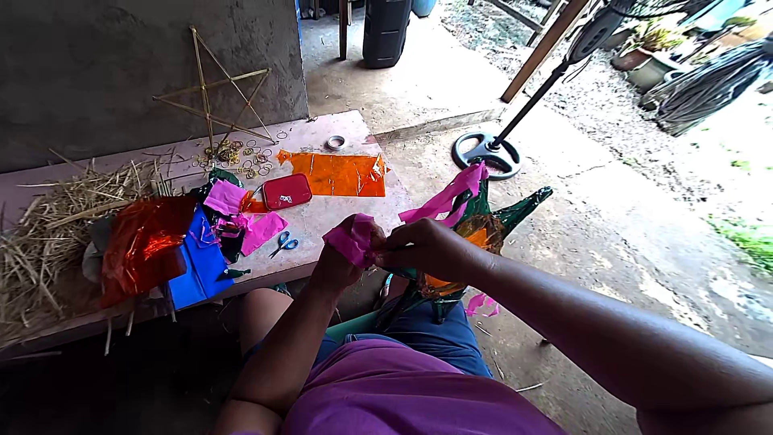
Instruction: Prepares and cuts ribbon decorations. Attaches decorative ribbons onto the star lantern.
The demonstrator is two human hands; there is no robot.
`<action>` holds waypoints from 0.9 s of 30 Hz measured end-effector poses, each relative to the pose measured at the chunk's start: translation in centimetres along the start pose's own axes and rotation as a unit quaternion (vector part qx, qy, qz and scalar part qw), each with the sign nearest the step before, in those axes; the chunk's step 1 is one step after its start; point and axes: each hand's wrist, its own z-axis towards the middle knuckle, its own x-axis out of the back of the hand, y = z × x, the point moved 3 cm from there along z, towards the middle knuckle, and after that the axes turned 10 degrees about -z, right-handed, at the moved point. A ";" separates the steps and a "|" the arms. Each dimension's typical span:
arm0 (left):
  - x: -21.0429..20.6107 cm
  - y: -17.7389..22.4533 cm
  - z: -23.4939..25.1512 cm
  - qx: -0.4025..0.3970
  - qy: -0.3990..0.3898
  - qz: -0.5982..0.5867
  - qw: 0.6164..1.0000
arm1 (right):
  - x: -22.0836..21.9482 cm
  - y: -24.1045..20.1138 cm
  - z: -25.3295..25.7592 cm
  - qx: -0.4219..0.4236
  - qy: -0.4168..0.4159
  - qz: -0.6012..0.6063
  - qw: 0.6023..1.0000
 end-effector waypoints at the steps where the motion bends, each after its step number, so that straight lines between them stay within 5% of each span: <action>1: 0.3 -0.1 0.4 0.006 -0.029 -0.014 0.999 | 0.1 0.0 0.1 0.004 -0.002 -0.002 1.000; 4: 0.5 -0.3 1.8 0.006 -0.134 -0.029 0.991 | 0.5 0.1 0.4 0.009 -0.005 0.010 1.000; 11: -0.3 -0.9 2.9 0.001 -0.172 -0.083 0.981 | 0.9 0.9 1.0 -0.006 0.004 0.098 0.995; 16: 1.3 -2.1 2.3 0.024 -0.144 -0.196 0.970 | 0.4 0.8 1.0 -0.020 0.013 0.088 0.996; 18: 2.5 -2.5 1.1 0.056 -0.049 -0.207 0.976 | 0.2 0.9 1.2 -0.012 0.028 0.080 0.996; 21: 5.6 -2.7 -1.8 0.175 0.070 0.019 0.982 | 0.2 1.3 1.4 -0.001 0.047 0.065 0.997; 24: 6.5 0.0 -4.0 0.314 -0.081 0.384 0.864 | 0.4 1.6 1.6 -0.001 0.061 0.053 0.997; 25: 5.3 1.7 -4.3 0.294 -0.095 0.439 0.844 | 0.4 1.7 1.7 0.000 0.068 0.050 0.996; 27: 2.4 5.5 -4.4 0.129 -0.061 0.497 0.856 | 0.0 1.6 1.7 -0.002 0.074 0.044 0.996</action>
